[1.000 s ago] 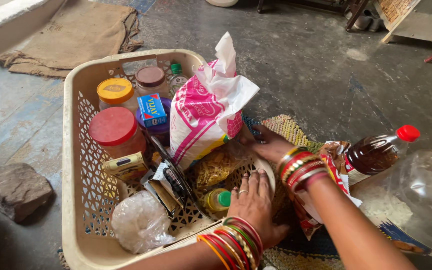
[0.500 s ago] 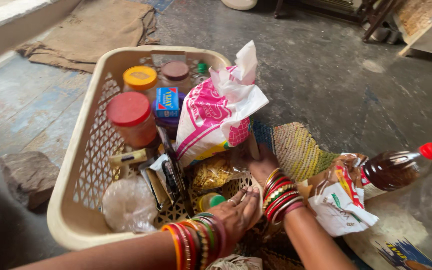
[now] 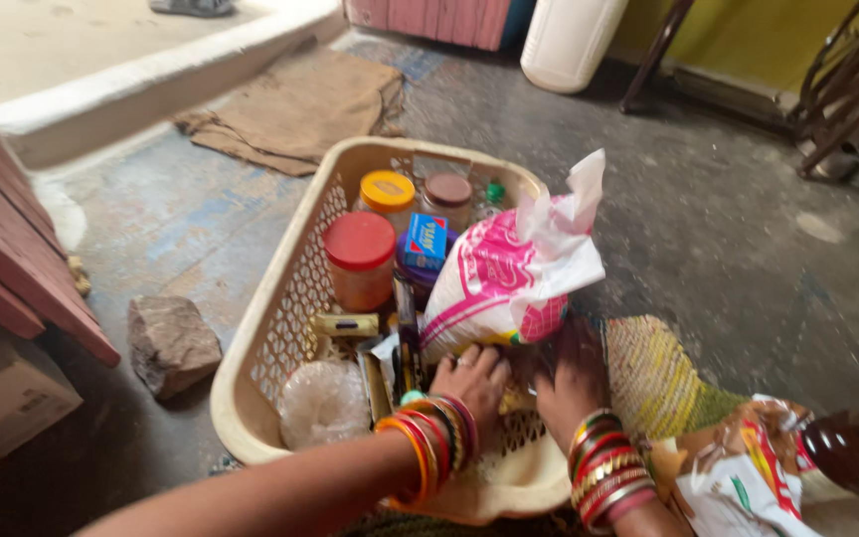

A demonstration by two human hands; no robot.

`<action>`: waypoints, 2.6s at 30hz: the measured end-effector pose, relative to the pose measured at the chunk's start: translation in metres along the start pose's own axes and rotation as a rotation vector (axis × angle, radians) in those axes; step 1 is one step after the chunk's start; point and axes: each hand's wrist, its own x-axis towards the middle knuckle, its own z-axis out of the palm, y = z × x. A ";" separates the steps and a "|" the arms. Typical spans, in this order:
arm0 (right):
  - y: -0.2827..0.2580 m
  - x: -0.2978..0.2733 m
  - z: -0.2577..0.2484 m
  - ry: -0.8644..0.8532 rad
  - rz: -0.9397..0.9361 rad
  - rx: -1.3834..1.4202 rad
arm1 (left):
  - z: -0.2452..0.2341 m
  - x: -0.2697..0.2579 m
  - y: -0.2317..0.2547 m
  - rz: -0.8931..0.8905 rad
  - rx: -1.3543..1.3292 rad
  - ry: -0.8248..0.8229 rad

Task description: The person unloads groceries from a plastic basket onto the floor, handling items one by one. They remove a large jar, a bottle of dark liquid, a bag of flour, a packet of biscuits, and several small boxes and containers, placing them beside the basket.

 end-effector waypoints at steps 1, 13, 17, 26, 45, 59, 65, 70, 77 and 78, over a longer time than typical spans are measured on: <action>-0.006 -0.001 -0.005 -0.010 -0.036 -0.025 | 0.000 -0.001 0.001 -0.029 -0.022 -0.045; -0.082 0.036 -0.047 -0.186 0.696 0.733 | -0.009 0.015 -0.015 -0.318 -0.248 0.594; -0.083 0.056 -0.040 -0.092 0.744 0.963 | -0.020 0.026 -0.031 -0.337 -0.212 0.475; -0.062 0.067 0.013 0.123 0.611 0.869 | 0.018 0.046 -0.039 -0.243 -0.415 0.555; -0.042 0.111 -0.148 0.176 0.724 0.901 | -0.055 0.136 0.084 -0.525 -0.753 0.689; 0.123 0.010 -0.176 0.365 0.884 0.730 | 0.012 0.192 0.193 -0.308 -0.807 0.077; 0.177 -0.050 -0.123 0.376 0.804 0.319 | 0.066 0.174 0.200 -0.410 -0.869 -0.084; 0.161 -0.097 -0.079 0.301 0.816 0.157 | 0.109 0.159 0.185 -0.564 -0.892 -0.188; 0.148 -0.100 -0.081 0.125 1.004 0.147 | 0.109 0.152 0.186 -0.419 -0.733 0.099; 0.149 -0.099 -0.082 0.141 0.974 0.139 | 0.106 0.151 0.188 -0.349 -0.712 0.192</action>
